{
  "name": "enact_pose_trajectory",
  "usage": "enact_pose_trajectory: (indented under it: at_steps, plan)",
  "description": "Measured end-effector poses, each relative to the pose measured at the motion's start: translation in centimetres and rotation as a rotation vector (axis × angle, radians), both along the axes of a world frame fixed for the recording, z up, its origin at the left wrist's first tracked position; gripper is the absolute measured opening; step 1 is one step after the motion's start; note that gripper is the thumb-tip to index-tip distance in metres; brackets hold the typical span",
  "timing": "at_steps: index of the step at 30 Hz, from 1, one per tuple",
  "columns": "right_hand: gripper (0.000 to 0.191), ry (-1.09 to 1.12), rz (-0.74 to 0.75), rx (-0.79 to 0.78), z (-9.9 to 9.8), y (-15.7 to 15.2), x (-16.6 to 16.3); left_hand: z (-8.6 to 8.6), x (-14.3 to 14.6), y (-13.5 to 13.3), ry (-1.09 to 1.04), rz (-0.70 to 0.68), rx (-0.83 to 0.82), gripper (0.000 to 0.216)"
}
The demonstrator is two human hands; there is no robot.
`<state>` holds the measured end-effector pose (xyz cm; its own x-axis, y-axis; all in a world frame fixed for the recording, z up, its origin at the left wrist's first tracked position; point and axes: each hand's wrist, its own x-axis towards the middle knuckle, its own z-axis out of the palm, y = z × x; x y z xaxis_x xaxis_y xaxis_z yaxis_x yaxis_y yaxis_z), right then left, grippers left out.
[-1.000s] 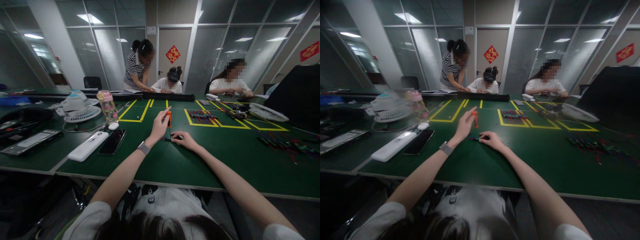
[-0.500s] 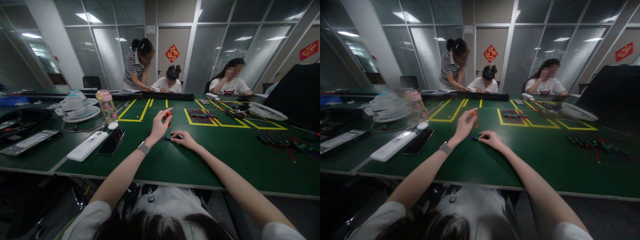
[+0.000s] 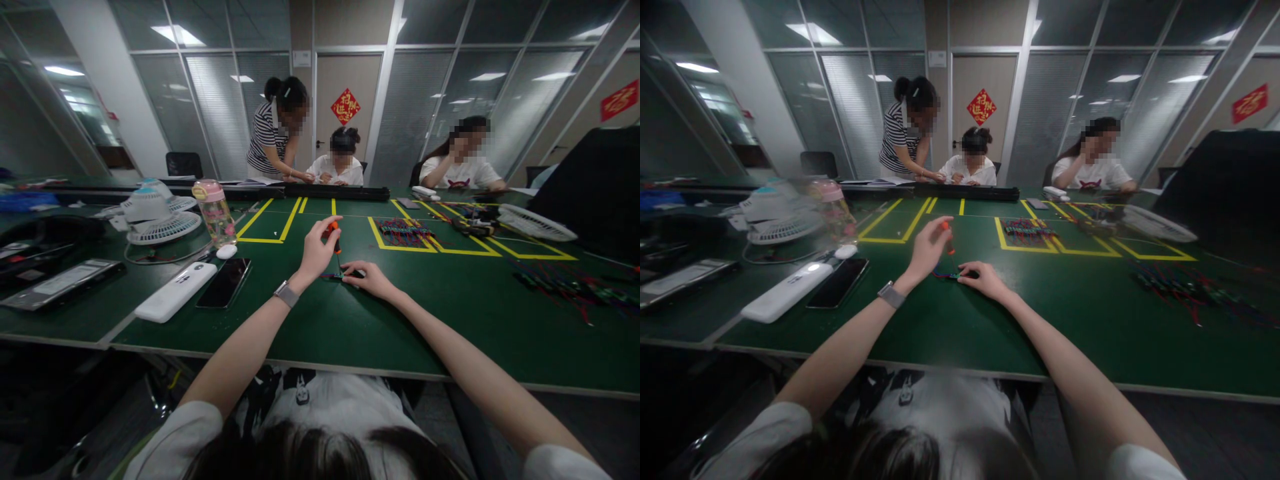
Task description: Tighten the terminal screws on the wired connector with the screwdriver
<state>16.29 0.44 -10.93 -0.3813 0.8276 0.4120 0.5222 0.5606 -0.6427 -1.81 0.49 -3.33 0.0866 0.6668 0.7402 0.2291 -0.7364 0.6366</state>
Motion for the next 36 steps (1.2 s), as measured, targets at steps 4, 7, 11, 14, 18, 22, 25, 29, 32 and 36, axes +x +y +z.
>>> enact_pose_trajectory:
  at_steps: [4,7,11,14,18,22,25,29,32,36]
  plan:
    - [0.011,-0.001,-0.002,-0.008,0.09,-0.04,-0.04,0.17,-0.19,-0.42,0.08,0.143,0.073,0.023]
    - [0.011,-0.003,-0.004,-0.01,0.16,-0.06,-0.06,0.21,-0.07,-0.4,0.064,0.031,0.04,0.031]
    - [0.012,-0.009,-0.004,-0.013,0.23,-0.08,-0.05,0.27,0.12,-0.42,0.024,-0.081,-0.001,0.032]
    - [0.012,-0.011,-0.003,-0.018,0.23,-0.08,-0.03,0.4,0.11,-0.7,0.051,0.04,0.067,0.024]
    - [0.012,-0.015,-0.009,-0.019,0.12,0.02,-0.02,0.41,0.07,-0.76,0.1,0.055,0.112,0.029]
    - [0.012,-0.011,-0.006,-0.004,-0.06,0.17,-0.03,0.26,0.14,-0.49,0.093,-0.07,0.104,0.034]
    - [0.013,-0.003,-0.005,0.003,-0.17,0.23,-0.01,0.26,0.11,-0.56,0.088,0.036,0.122,0.024]
    - [0.013,-0.006,-0.013,0.005,-0.18,0.24,0.02,0.39,0.01,-0.79,0.126,0.084,0.153,0.025]
    - [0.013,-0.014,-0.011,0.006,-0.14,0.23,0.06,0.42,0.05,-0.8,0.125,-0.02,0.134,0.034]
    - [0.013,-0.021,-0.005,-0.002,-0.1,0.23,0.07,0.38,0.08,-0.72,0.065,0.032,0.109,0.027]
